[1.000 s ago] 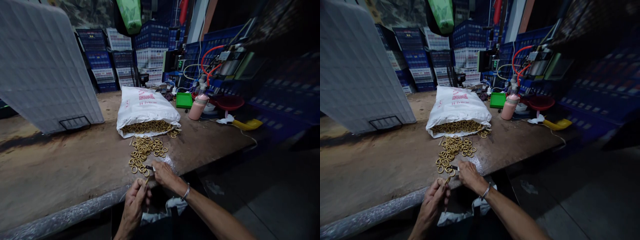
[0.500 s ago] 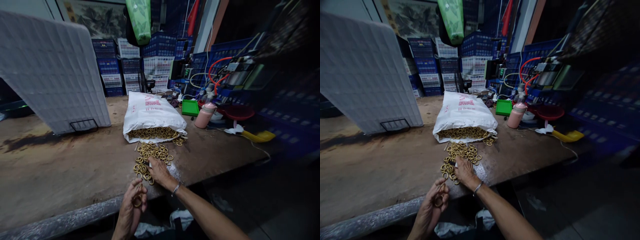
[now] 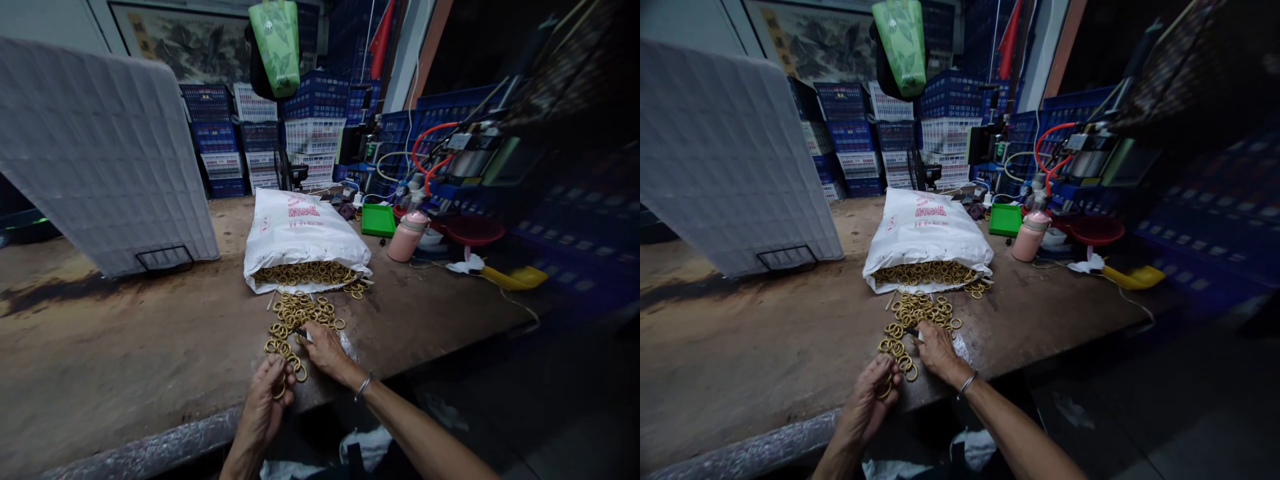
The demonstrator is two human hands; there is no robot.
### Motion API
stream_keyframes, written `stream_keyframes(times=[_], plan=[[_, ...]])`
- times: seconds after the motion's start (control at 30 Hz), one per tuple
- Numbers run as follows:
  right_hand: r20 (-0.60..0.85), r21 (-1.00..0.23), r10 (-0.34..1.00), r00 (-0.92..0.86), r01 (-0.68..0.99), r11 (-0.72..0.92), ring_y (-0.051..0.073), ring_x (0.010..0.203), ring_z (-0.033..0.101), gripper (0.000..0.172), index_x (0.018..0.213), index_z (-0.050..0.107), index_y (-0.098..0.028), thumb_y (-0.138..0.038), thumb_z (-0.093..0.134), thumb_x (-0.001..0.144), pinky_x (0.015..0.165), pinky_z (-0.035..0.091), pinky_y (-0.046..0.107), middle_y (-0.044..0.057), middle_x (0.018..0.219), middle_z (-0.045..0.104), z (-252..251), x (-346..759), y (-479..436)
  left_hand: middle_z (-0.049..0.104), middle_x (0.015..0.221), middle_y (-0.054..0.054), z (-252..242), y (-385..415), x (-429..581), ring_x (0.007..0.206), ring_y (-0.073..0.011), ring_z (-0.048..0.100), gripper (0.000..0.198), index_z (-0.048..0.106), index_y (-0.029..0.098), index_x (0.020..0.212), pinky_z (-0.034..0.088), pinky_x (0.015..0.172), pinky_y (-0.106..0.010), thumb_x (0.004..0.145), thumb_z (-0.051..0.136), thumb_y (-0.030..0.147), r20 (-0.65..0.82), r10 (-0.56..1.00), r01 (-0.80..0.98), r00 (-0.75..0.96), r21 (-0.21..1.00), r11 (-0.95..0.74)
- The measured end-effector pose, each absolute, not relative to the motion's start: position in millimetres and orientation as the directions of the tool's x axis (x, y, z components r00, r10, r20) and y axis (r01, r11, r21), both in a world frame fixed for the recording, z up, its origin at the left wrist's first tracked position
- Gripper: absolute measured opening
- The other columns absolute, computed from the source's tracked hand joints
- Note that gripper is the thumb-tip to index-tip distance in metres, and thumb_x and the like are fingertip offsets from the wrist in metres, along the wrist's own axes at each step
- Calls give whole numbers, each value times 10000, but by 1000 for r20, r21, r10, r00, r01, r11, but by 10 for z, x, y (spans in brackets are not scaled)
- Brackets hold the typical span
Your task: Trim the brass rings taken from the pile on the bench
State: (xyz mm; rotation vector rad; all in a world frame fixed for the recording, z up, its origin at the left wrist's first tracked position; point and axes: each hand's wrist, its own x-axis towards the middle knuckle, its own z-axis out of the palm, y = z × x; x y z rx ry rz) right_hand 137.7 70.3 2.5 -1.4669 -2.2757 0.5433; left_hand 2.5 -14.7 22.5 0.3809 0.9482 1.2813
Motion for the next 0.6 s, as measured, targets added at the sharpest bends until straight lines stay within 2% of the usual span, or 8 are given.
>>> stream_keyframes(times=[0.13, 0.27, 0.43, 0.6], plan=[[99, -554, 919, -382, 746, 370, 137, 759, 529, 85, 817, 550, -184, -196, 469, 794, 663, 335, 217, 24, 811, 594, 64, 1450, 674, 527, 570, 45, 153, -29, 98, 437, -68, 479, 278, 534, 167, 757, 304, 320, -134, 646, 657, 390, -295, 947, -479, -124, 854, 203], [115, -595, 920, -375, 715, 366, 138, 756, 528, 84, 811, 549, -185, -186, 467, 791, 668, 342, 219, 21, 801, 594, 79, 1552, 637, 514, 534, 57, 133, 91, 140, 385, -59, 443, 310, 529, 163, 789, 287, 295, -131, 647, 637, 416, -285, 940, -365, -185, 909, 203], [119, -636, 921, -370, 684, 357, 143, 801, 537, 134, 898, 525, -194, -170, 474, 777, 704, 356, 226, 20, 860, 595, 94, 1639, 610, 520, 525, 65, 220, 168, 122, 372, -44, 429, 327, 516, 165, 831, 272, 316, -121, 630, 652, 384, -321, 923, -443, -214, 874, 201], [106, -538, 878, -467, 715, 445, 153, 857, 517, 189, 956, 521, -214, -191, 482, 773, 708, 342, 228, 29, 913, 572, 94, 1575, 592, 544, 557, 59, 257, 153, 77, 391, -49, 457, 365, 532, 167, 838, 277, 322, -126, 570, 702, 349, -349, 912, -488, -216, 848, 209]])
